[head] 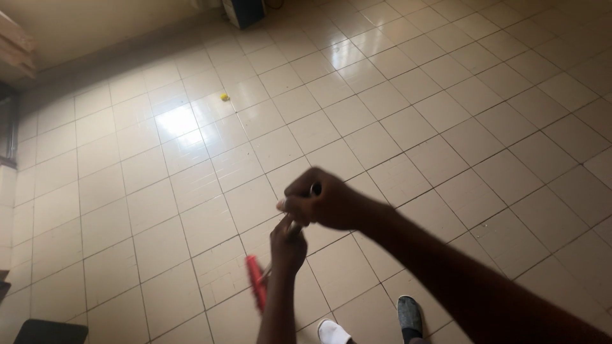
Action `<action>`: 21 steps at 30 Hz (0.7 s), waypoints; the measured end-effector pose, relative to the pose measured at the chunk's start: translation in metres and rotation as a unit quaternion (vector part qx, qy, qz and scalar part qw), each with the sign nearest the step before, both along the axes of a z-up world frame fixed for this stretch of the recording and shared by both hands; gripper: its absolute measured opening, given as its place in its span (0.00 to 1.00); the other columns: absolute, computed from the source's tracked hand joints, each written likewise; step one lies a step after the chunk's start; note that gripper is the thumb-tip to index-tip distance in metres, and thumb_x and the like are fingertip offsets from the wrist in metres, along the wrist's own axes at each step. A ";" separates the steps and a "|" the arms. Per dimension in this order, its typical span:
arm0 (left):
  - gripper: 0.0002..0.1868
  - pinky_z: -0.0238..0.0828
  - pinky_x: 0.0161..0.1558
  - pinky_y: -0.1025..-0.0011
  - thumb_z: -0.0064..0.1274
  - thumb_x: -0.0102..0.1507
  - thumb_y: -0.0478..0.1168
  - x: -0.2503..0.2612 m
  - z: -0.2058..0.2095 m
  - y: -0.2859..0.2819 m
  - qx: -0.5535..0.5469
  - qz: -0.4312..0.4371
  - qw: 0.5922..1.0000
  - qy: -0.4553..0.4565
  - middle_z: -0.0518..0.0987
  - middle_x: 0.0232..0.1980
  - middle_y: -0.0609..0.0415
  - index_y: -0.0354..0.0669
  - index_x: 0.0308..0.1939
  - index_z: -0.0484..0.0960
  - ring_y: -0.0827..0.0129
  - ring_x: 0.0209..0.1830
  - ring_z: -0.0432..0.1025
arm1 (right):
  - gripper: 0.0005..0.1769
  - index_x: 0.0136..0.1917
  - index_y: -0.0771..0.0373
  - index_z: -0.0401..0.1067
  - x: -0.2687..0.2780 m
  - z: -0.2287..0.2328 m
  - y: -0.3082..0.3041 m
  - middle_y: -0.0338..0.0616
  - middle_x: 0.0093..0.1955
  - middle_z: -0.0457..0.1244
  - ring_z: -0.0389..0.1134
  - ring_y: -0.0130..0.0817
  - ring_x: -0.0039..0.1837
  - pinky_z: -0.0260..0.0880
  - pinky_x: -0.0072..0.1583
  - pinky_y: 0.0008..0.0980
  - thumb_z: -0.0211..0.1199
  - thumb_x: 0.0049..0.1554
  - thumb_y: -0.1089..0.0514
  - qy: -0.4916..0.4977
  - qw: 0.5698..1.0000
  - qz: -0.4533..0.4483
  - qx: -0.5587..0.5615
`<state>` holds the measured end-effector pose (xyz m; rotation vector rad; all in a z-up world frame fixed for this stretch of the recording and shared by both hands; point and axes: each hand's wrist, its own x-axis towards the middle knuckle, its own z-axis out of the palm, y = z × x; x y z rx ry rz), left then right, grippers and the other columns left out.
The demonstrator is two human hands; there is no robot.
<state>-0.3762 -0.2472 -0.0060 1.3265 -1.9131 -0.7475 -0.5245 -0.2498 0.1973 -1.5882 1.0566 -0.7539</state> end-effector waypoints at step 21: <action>0.04 0.74 0.37 0.56 0.45 0.64 0.31 0.128 0.039 -0.022 0.006 0.081 0.996 -0.034 0.80 0.36 0.46 0.39 0.38 0.76 0.52 0.39 0.76 | 0.25 0.26 0.56 0.59 0.115 0.019 -0.027 0.32 0.22 0.52 0.51 0.21 0.26 0.51 0.30 0.26 0.61 0.62 0.50 -0.030 0.989 0.083 -0.117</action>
